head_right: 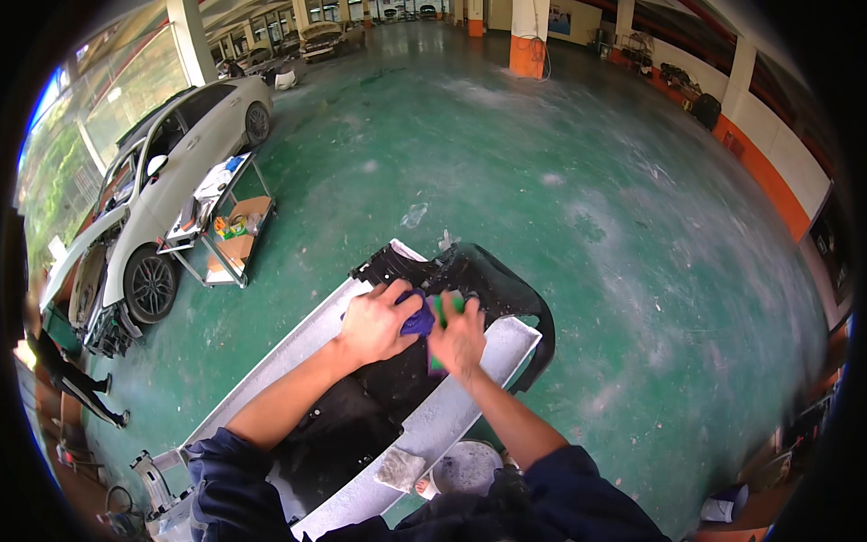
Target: The person scrubs a detached car bumper with a red sanding block and a purple cloth, then rinses the cloth in a bucket and continues scrubbing with a green sponge. The bumper is held on a metal stand in a workshop.
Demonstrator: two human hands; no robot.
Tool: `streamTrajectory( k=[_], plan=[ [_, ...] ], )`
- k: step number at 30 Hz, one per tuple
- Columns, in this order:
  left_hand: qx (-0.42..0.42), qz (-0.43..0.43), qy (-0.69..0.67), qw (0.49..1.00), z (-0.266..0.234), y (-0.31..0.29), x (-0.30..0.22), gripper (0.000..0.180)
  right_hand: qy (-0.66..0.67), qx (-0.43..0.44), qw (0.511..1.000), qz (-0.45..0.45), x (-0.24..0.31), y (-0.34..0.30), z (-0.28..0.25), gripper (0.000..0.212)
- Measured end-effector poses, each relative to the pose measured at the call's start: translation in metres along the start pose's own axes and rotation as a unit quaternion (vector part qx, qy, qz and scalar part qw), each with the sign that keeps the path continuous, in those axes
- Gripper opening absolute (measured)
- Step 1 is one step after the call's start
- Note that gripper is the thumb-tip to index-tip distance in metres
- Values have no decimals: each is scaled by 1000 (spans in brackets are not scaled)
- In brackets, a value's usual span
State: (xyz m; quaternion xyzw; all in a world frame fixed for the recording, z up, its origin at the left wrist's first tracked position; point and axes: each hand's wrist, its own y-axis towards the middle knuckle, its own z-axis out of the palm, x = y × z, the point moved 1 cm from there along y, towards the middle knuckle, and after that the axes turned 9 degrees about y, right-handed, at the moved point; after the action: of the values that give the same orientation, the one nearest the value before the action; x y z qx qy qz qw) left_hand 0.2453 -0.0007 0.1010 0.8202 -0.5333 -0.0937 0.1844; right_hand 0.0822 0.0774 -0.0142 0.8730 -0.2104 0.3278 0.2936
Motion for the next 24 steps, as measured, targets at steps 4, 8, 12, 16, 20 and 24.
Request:
streamTrajectory(
  k=[4,8,12,16,20,24],
  plan=[
    [-36,18,-19,999,-32,49,-15,52,-8,32,999,-6,-34,22,-4,60],
    [-74,2,-81,994,-50,58,-22,50,-11,20,1000,17,-19,38,-18,59],
    [48,-140,-161,976,-51,-1,-8,48,55,44,993,-100,-6,0,-3,51],
    [83,-62,-76,992,-42,-77,-19,58,-15,1,999,52,-21,65,-11,52],
    [74,-44,-42,995,-36,-110,-23,69,27,19,996,-79,15,-3,-1,50],
    [81,-48,-64,994,-31,-106,-19,73,-23,28,999,-2,-4,49,-3,46]
  ],
)
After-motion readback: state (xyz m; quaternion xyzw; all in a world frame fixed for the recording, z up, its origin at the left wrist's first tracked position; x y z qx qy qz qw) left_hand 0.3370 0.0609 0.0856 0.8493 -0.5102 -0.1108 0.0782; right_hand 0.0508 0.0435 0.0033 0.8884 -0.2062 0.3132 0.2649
